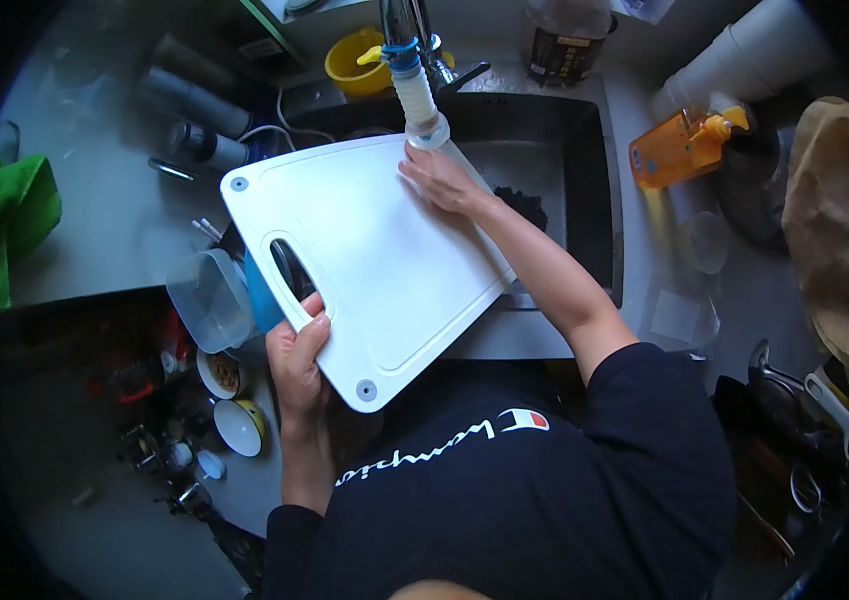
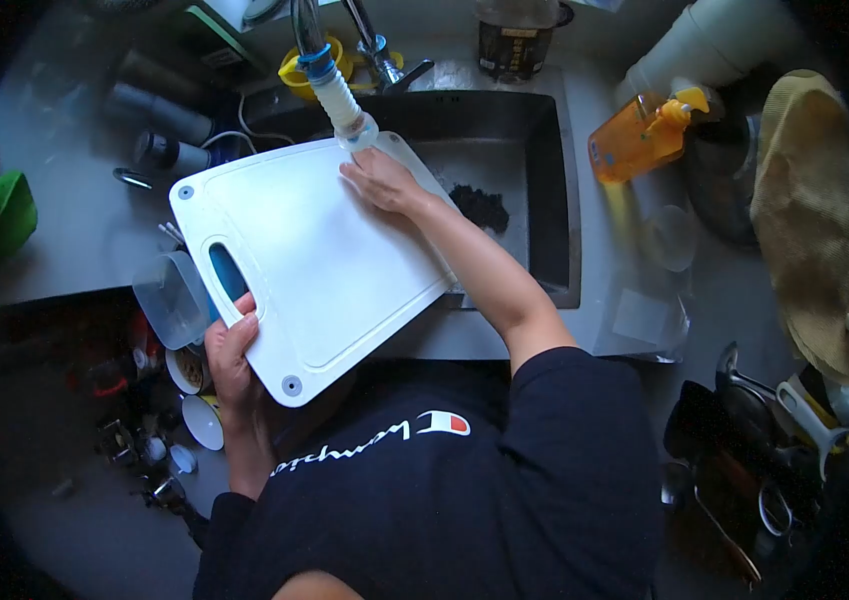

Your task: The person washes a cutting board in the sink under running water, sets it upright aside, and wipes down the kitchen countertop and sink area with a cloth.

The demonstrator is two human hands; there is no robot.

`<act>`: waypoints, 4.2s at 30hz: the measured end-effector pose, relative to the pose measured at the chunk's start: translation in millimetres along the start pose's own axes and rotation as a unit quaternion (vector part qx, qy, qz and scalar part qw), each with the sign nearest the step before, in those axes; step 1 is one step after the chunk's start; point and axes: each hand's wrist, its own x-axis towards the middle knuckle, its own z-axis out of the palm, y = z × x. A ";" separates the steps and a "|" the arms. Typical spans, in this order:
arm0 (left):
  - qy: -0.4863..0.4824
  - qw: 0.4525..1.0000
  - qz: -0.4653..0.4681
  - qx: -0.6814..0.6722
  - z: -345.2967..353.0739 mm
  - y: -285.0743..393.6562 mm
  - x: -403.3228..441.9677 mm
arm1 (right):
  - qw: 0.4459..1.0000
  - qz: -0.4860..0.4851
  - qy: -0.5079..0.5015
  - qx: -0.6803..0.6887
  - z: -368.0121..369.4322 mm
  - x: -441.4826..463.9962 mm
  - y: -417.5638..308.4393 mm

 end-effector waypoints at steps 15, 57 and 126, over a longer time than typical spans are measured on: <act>0.005 0.999 -0.010 -0.033 2.4 -25.2 30.7 | 0.982 -0.137 -0.123 -0.037 -9.5 -64.1 -76.1; 0.004 0.999 -0.035 -0.012 1.5 0.0 5.7 | 0.966 0.242 0.069 -0.062 -32.8 8.3 113.9; 0.032 0.997 0.012 -0.070 18.0 -29.9 34.4 | 0.960 0.202 -0.092 -0.171 -3.8 -69.1 75.5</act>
